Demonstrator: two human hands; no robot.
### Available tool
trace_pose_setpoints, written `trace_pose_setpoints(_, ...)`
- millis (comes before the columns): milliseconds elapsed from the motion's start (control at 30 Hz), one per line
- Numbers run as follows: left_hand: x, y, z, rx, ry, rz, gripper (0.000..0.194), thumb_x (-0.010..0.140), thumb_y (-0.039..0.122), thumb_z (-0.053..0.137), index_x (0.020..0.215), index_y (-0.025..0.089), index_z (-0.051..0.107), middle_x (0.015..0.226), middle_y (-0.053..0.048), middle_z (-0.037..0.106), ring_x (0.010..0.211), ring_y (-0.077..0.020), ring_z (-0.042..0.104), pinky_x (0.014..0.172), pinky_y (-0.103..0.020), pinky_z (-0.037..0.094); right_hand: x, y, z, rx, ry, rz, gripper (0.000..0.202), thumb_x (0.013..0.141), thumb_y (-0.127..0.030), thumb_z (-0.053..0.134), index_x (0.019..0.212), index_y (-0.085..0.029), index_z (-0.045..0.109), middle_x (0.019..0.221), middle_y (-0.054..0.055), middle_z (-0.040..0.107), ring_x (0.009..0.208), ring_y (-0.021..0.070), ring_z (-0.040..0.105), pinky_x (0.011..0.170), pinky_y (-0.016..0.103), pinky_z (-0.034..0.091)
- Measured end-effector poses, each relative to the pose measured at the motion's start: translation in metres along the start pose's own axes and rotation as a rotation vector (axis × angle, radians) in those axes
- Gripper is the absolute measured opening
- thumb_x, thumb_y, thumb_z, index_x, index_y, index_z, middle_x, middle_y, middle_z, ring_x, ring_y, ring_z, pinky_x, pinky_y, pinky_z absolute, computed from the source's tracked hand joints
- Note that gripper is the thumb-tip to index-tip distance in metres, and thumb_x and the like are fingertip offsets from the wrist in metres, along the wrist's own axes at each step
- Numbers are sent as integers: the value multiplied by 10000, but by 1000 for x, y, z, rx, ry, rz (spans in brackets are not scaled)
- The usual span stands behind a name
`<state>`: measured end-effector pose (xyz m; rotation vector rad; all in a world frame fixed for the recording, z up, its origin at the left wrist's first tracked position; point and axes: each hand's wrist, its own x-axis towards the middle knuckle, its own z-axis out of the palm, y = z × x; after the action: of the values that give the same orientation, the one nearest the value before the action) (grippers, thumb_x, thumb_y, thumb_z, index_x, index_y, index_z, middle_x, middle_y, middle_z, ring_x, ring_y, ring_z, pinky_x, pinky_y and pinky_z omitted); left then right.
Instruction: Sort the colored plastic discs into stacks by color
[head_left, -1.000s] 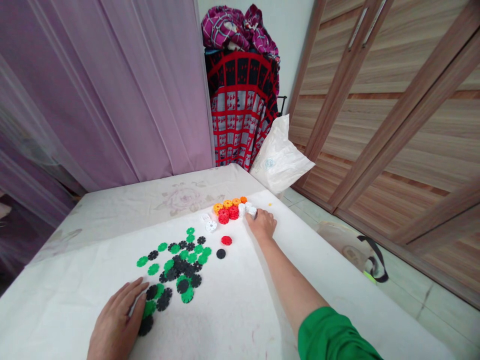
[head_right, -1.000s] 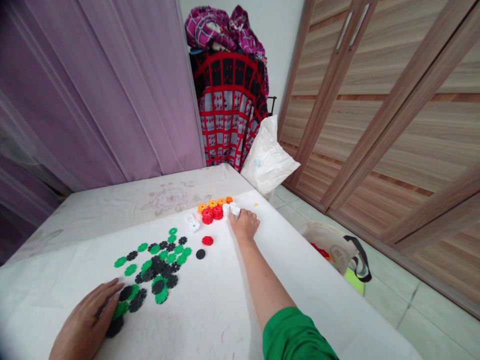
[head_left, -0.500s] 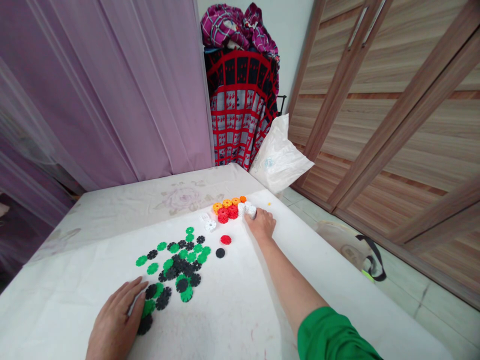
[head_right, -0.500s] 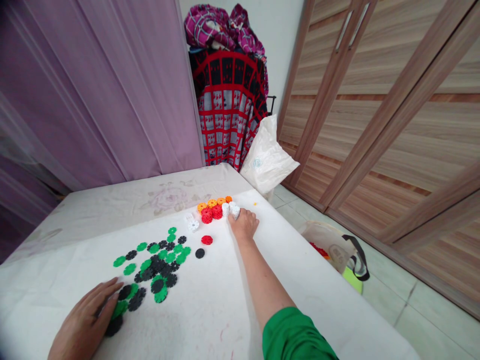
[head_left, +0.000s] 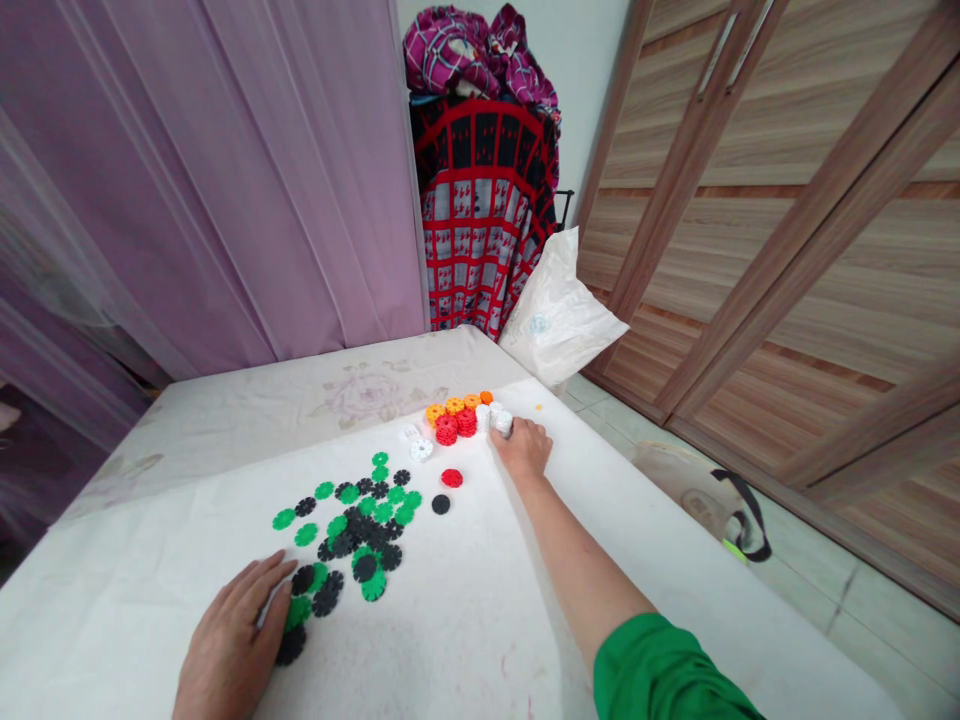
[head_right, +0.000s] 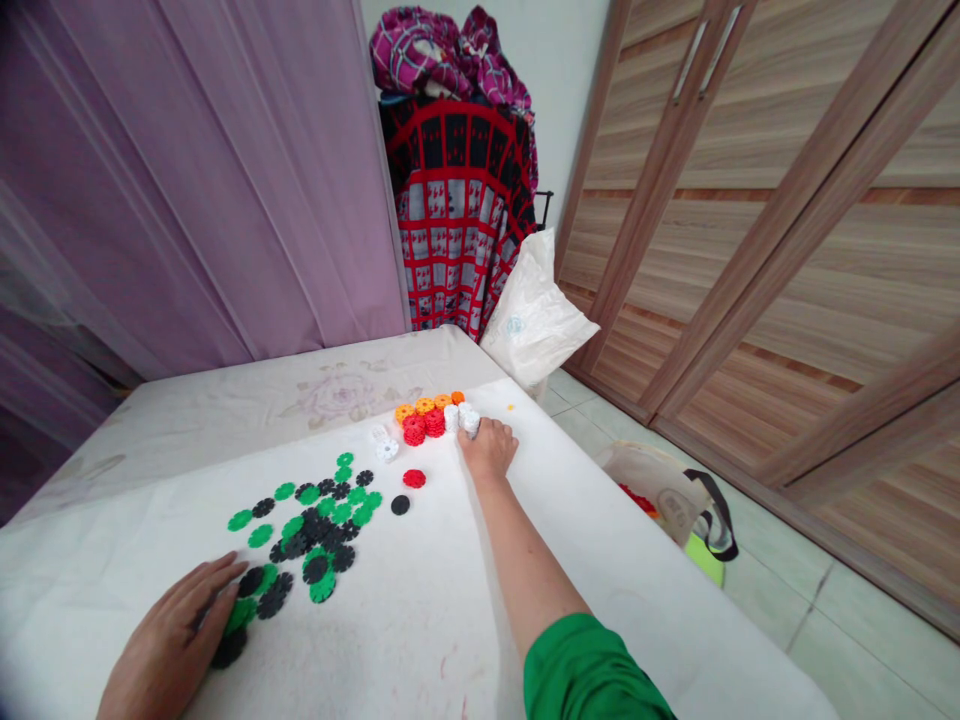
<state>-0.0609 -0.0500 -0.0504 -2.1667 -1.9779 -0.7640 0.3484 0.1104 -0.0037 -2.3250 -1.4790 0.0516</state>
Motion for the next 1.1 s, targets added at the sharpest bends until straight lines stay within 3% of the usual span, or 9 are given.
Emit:
trace_pose_setpoints(800, 1, 0, 4, 4, 2, -20, 453, 893, 536, 441, 1046, 268, 772, 1198, -46, 753, 1151, -281, 678, 1020, -445, 545, 0, 1, 0, 58, -22, 10, 365, 864, -419, 602, 1061, -133, 716, 1204, 169, 663, 1160, 312, 550, 907, 392, 404)
trace_pose_setpoints(1000, 2, 4, 3, 1, 12, -30, 464, 890, 544, 432, 1021, 267, 780, 1176, -46, 762, 1130, -277, 687, 1017, -431, 545, -11, 11, 2, 224, 82, 20, 405, 851, -360, 607, 1187, -139, 653, 1235, 157, 659, 1153, 288, 565, 961, 377, 411)
trace_pose_setpoints(1100, 3, 4, 2, -3, 12, -29, 471, 894, 543, 421, 1025, 269, 780, 1172, -44, 763, 1134, -283, 685, 1012, -442, 548, -31, 17, 5, 347, 132, -90, 304, 851, -304, 581, 1112, -172, 663, 1181, 118, 687, 1118, 253, 584, 995, 352, 415)
